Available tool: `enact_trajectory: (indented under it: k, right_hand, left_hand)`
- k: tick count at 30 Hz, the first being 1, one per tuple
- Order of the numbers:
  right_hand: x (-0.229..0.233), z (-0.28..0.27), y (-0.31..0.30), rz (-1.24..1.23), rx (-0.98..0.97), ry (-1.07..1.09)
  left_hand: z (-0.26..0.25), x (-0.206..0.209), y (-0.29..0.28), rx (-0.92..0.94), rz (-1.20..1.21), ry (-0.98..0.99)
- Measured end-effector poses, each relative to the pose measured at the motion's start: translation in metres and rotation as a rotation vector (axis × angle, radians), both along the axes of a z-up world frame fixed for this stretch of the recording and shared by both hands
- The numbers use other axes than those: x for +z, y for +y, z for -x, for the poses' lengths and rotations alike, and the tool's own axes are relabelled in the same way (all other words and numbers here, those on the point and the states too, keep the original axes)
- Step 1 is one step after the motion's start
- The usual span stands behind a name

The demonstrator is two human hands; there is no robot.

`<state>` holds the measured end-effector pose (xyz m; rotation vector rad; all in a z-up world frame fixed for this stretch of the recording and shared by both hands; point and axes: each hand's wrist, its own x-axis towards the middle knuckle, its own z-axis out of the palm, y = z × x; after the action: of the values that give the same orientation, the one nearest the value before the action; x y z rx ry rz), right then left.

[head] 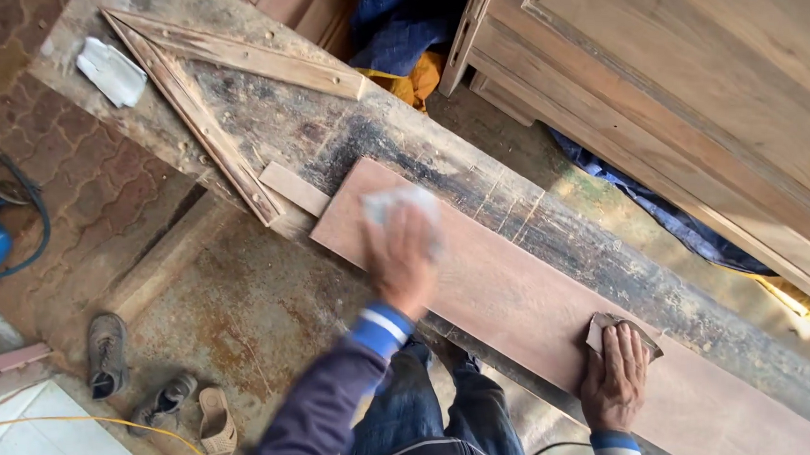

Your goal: Sanding a long wooden plank using sandpaper and an electric sander.

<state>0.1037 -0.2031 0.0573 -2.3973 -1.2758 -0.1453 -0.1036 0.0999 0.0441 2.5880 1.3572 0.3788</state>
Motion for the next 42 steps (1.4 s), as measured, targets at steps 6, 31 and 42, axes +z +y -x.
enact_trajectory:
  k: [6,31,42]
  right_hand:
    - [-0.002,0.0,-0.005,0.015,-0.001,-0.008]
    - [0.037,0.098,0.115,0.164,0.654,0.156]
    - [0.027,0.144,0.232,0.163,0.799,0.173]
  left_hand:
    - [-0.045,0.015,-0.096,-0.447,0.259,-0.203]
    - [0.068,-0.006,0.124,-0.089,0.016,0.09]
    - [0.067,-0.009,0.124,-0.086,-0.002,0.099]
